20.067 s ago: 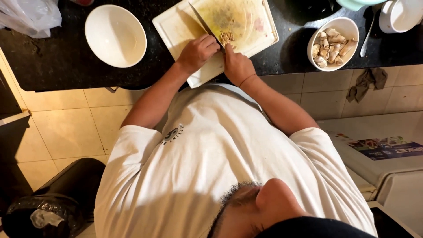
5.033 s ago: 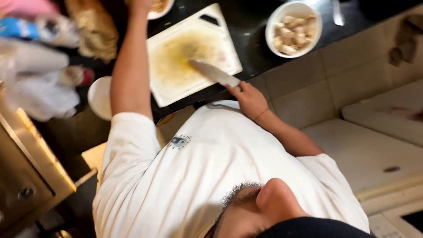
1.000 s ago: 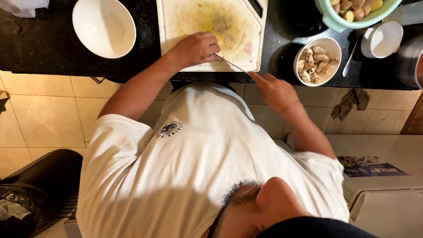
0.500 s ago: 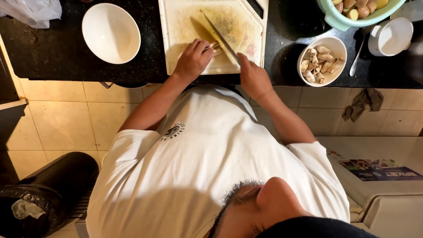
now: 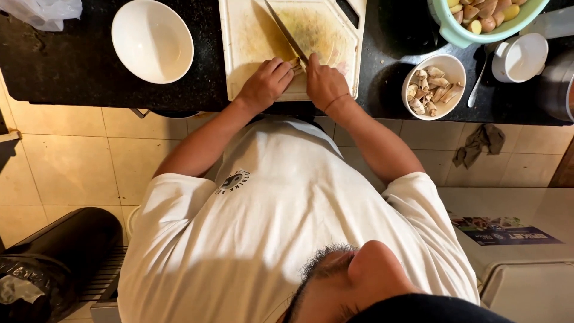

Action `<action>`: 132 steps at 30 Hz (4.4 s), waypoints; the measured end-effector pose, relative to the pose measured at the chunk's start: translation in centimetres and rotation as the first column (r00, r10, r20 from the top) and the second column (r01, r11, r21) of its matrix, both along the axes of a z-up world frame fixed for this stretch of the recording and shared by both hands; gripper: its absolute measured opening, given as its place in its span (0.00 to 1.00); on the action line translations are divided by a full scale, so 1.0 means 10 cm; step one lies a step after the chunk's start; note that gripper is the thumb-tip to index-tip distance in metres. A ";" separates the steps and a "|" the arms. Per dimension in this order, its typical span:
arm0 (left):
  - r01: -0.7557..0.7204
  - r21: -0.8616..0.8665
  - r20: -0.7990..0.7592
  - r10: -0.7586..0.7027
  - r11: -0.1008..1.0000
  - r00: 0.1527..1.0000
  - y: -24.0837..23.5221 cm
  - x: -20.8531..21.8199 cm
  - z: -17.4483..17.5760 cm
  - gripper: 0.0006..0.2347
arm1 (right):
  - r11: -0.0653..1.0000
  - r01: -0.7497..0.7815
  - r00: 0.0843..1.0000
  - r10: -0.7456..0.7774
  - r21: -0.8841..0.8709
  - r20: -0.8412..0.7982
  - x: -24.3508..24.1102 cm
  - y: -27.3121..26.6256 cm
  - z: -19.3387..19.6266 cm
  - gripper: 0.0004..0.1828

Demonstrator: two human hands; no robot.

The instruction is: The person repeatedly chops ginger on a white cutting board using a knife, then scrapes the chopped pieces into a white bowl. The process is repeated several times throughout the clip.

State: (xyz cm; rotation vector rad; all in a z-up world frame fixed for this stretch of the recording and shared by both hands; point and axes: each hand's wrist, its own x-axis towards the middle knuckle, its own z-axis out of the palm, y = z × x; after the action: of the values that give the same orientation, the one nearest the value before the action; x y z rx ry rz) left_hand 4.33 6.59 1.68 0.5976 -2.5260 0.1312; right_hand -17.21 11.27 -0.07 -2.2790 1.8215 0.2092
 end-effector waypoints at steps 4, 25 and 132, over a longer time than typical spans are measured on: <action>0.040 0.004 0.047 -0.040 0.999 0.998 -0.05 0.03 -0.07 0.04 | 0.985 0.079 0.997 -0.076 0.154 -0.026 0.12 0.05 0.54 0.26; 0.089 0.073 -0.146 -0.077 0.993 0.986 -0.17 0.06 0.01 0.00 | 0.958 0.285 0.948 -0.284 0.015 0.147 0.34 0.15 0.01 0.16; 0.181 0.289 -0.205 -0.124 0.940 0.971 -0.26 0.18 -0.31 0.02 | 0.974 0.151 0.987 -0.159 0.169 0.034 0.49 0.07 0.19 0.22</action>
State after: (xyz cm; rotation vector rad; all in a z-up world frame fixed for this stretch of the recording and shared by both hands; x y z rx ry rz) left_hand 6.08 3.95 -1.41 0.5001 -2.4152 -0.3644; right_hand -12.34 11.99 1.87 -2.0041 1.8723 0.2675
